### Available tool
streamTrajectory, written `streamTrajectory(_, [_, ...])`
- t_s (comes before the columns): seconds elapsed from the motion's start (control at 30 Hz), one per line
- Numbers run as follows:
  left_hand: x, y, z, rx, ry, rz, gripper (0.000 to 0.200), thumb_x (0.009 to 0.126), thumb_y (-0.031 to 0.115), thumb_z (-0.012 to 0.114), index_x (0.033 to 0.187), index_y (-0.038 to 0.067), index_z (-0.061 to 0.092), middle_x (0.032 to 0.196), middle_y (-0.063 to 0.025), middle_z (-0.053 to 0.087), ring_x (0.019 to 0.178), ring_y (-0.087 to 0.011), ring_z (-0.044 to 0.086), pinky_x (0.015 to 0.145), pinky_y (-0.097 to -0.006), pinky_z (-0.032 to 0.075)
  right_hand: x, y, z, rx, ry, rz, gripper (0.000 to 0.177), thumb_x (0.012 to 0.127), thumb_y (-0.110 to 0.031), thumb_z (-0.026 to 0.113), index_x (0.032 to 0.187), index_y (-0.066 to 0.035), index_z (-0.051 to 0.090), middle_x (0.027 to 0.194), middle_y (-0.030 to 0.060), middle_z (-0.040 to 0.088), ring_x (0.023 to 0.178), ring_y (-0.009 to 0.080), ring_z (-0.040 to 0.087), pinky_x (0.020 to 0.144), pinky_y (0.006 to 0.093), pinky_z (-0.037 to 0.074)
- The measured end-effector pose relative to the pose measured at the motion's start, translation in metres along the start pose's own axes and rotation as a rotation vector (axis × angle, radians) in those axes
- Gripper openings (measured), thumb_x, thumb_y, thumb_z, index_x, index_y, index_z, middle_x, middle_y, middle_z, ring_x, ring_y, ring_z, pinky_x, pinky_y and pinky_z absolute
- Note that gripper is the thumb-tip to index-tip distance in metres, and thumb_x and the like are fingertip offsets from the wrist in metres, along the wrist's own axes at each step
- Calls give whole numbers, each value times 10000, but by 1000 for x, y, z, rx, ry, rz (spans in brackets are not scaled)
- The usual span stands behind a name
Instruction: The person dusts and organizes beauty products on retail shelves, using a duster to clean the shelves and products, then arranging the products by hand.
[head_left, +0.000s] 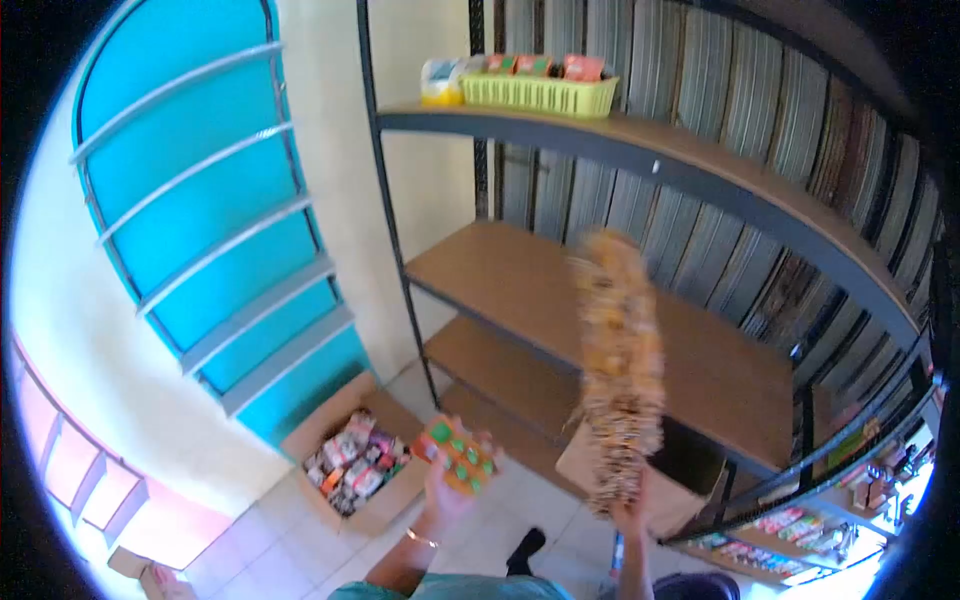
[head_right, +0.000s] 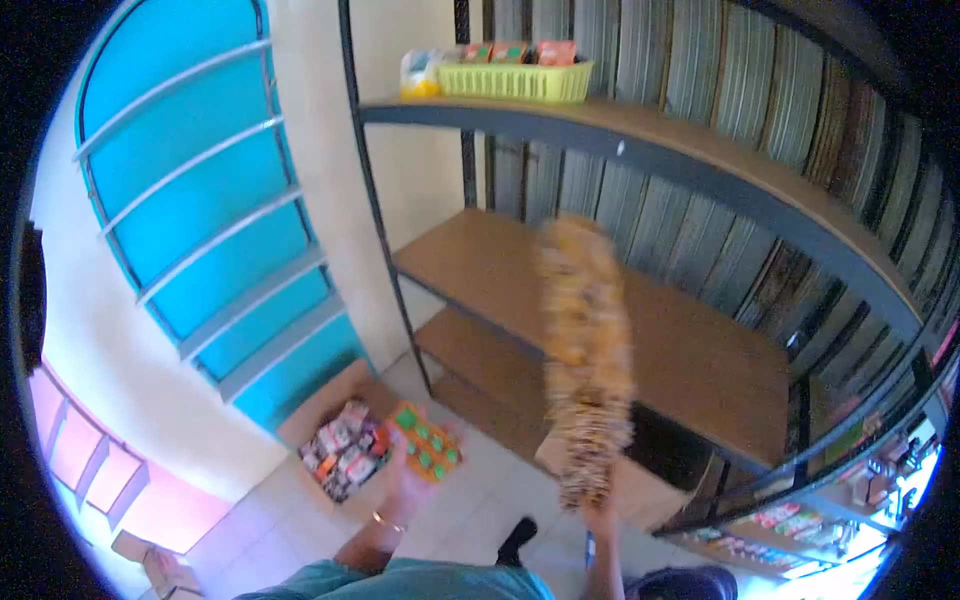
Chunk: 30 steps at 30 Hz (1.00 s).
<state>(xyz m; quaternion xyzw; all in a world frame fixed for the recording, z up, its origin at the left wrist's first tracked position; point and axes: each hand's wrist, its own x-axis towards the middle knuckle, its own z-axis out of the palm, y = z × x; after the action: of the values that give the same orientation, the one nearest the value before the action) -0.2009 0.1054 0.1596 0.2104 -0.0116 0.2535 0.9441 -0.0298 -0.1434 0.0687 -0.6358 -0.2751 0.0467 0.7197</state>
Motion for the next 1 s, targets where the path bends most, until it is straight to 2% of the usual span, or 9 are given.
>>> streamTrajectory(0.1, [-55, 42, 0, 141, 172, 164, 549, 832, 404, 468, 1284, 151, 290, 1251, -109, 387, 1098, -306, 429, 884, -529, 358, -71, -51, 88, 92, -472, 252, 576, 698, 33, 547, 1239, -20, 354, 1205, 138, 435, 1107, 235, 425, 925, 349, 348])
streamTrajectory(0.3, [-173, 84, -87, 136, 148, 191, 515, 842, 419, 441, 1251, 119, 352, 1225, -72, 420, 1114, -261, 413, 973, -422, 291, -196, -107, 169, -329, -772, -87, 711, 648, -3, 472, 1293, -264, 326, 927, 223, 567, 851, 335, 567, 769, 423, 453])
streamTrajectory(0.43, [-186, 71, -18, 299, 369, 196, 514, 840, 393, 467, 1254, 120, 334, 1208, -58, 422, 1088, -232, 421, 937, -373, 328, -185, -140, 160, -348, -628, 410, 690, 667, -59, 482, 1286, -316, 319, 764, 217, 568, 630, 331, 574, 605, 406, 480])
streamTrajectory(0.63, [-180, 48, -17, 449, 282, 57, 567, 836, 412, 470, 1273, 98, 293, 1240, -80, 386, 1091, -231, 429, 918, -384, 362, -211, -181, 126, -483, -381, -93, 664, 681, -100, 507, 1279, -324, 327, 785, 164, 589, 575, 336, 558, 556, 409, 476])
streamTrajectory(0.7, [-182, 34, -39, 1020, 86, 254, 577, 843, 420, 444, 1284, 89, 274, 1283, -101, 336, 1121, -256, 412, 895, -431, 383, -230, -180, 106, -578, -417, -113, 648, 672, -103, 519, 1266, -306, 357, 743, 163, 573, 541, 333, 549, 531, 410, 469])
streamTrajectory(0.77, [-184, 10, 29, 228, 145, 59, 578, 845, 405, 449, 1282, 71, 271, 1286, -111, 325, 1111, -258, 425, 868, -437, 404, -235, -169, 88, -687, -211, -160, 655, 644, -105, 542, 1255, -282, 391, 615, 156, 537, 496, 319, 531, 499, 393, 465])
streamTrajectory(0.93, [-181, -40, 72, 425, -11, -71, 496, 863, 383, 435, 1254, 98, 323, 1173, -99, 423, 1029, -198, 472, 813, -341, 437, -231, -221, 18, -179, 25, 367, 643, 657, 28, 463, 1256, -199, 406, 645, 114, 580, 490, 233, 567, 554, 314, 501])
streamTrajectory(0.97, [-172, -51, 61, 431, 41, -71, 478, 866, 382, 431, 1247, 108, 337, 1149, -95, 441, 1012, -187, 480, 798, -322, 443, -237, -219, 11, -266, 33, 153, 641, 663, 21, 463, 1262, -195, 395, 631, 122, 573, 488, 225, 568, 541, 324, 493])
streamTrajectory(1.0, [-162, -57, 67, 114, -385, -187, 448, 869, 380, 424, 1229, 121, 363, 1117, -78, 465, 998, -178, 485, 788, -322, 446, -249, -213, 8, -346, 40, -56, 639, 668, 15, 462, 1268, -192, 384, 618, 130, 567, 486, 217, 569, 527, 333, 484])
